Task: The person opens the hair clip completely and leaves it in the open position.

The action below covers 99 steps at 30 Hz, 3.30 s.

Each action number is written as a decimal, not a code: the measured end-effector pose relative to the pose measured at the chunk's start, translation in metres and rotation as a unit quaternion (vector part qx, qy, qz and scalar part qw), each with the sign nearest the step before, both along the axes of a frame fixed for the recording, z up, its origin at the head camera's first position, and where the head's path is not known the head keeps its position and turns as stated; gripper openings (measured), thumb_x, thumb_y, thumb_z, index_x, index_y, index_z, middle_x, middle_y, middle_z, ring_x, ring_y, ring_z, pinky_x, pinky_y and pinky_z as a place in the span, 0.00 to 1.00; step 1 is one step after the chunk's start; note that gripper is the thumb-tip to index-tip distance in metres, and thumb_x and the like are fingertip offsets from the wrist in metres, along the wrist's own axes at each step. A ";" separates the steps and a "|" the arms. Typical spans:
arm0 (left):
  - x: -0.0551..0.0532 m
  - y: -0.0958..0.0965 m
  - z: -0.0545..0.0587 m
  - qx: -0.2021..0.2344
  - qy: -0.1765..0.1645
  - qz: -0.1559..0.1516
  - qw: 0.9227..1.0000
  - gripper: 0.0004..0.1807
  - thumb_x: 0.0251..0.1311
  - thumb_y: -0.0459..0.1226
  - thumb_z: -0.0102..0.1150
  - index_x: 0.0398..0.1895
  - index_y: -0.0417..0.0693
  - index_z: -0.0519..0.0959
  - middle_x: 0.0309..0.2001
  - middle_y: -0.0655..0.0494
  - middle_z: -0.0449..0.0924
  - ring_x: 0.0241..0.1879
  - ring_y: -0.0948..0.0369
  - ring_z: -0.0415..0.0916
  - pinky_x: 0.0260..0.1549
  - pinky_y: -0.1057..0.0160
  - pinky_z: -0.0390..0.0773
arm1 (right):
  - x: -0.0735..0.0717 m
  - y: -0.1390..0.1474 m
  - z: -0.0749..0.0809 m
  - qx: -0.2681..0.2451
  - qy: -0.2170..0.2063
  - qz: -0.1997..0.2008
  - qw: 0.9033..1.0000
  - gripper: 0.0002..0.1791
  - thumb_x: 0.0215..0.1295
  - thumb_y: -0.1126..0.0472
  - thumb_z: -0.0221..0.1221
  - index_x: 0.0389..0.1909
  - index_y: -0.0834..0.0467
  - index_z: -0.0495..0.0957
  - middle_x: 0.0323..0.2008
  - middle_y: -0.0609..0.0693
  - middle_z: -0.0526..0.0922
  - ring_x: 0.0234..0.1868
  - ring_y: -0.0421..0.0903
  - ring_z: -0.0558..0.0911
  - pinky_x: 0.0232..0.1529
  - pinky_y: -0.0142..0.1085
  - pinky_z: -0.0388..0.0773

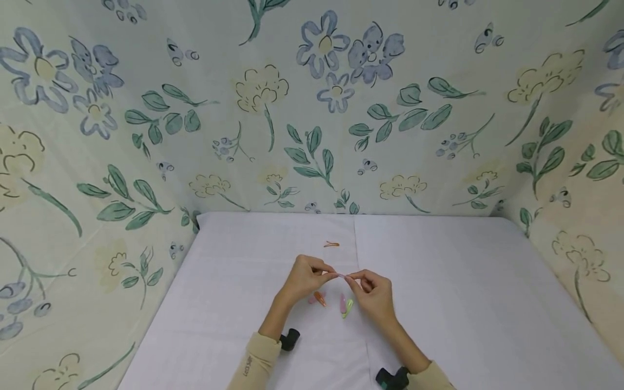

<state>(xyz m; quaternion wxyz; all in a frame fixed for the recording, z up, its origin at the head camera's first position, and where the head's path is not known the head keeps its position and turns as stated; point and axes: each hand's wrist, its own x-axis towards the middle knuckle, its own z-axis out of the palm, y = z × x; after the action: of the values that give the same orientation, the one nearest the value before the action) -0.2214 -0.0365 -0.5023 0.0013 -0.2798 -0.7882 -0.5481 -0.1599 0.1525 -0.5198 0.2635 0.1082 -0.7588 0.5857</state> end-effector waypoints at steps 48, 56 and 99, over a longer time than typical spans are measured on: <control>-0.011 -0.013 -0.005 -0.087 -0.050 0.019 0.995 0.10 0.56 0.35 0.77 0.40 0.42 0.91 0.15 0.61 0.63 0.17 0.69 0.57 0.20 0.72 0.60 | -0.024 0.020 -0.025 0.049 -0.066 0.031 0.996 0.03 0.59 0.63 0.75 0.33 0.53 0.91 0.13 0.44 0.61 0.17 0.31 0.58 0.17 0.27 0.57; -0.041 -0.007 -0.007 -0.136 -0.053 0.069 0.987 0.06 0.56 0.35 0.77 0.37 0.45 0.91 0.15 0.62 0.64 0.18 0.67 0.59 0.20 0.71 0.59 | -0.061 0.017 -0.022 0.082 -0.150 0.018 0.985 0.02 0.61 0.60 0.74 0.34 0.54 0.92 0.15 0.45 0.66 0.18 0.34 0.62 0.22 0.27 0.58; -0.091 0.008 -0.019 -0.223 -0.090 0.174 0.955 0.02 0.56 0.35 0.76 0.31 0.47 0.92 0.26 0.55 0.83 0.26 0.62 0.70 0.26 0.67 0.66 | -0.123 0.012 -0.034 0.132 -0.195 -0.010 0.972 0.05 0.62 0.61 0.73 0.37 0.58 0.92 0.20 0.51 0.81 0.21 0.40 0.69 0.22 0.29 0.60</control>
<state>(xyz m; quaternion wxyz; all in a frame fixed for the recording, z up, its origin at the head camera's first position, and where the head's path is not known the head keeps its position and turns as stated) -0.3122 -0.0280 -0.5212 -0.0365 -0.0806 -0.9237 -0.3728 -0.2826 0.1645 -0.5540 0.0996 0.0182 -0.8670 0.4880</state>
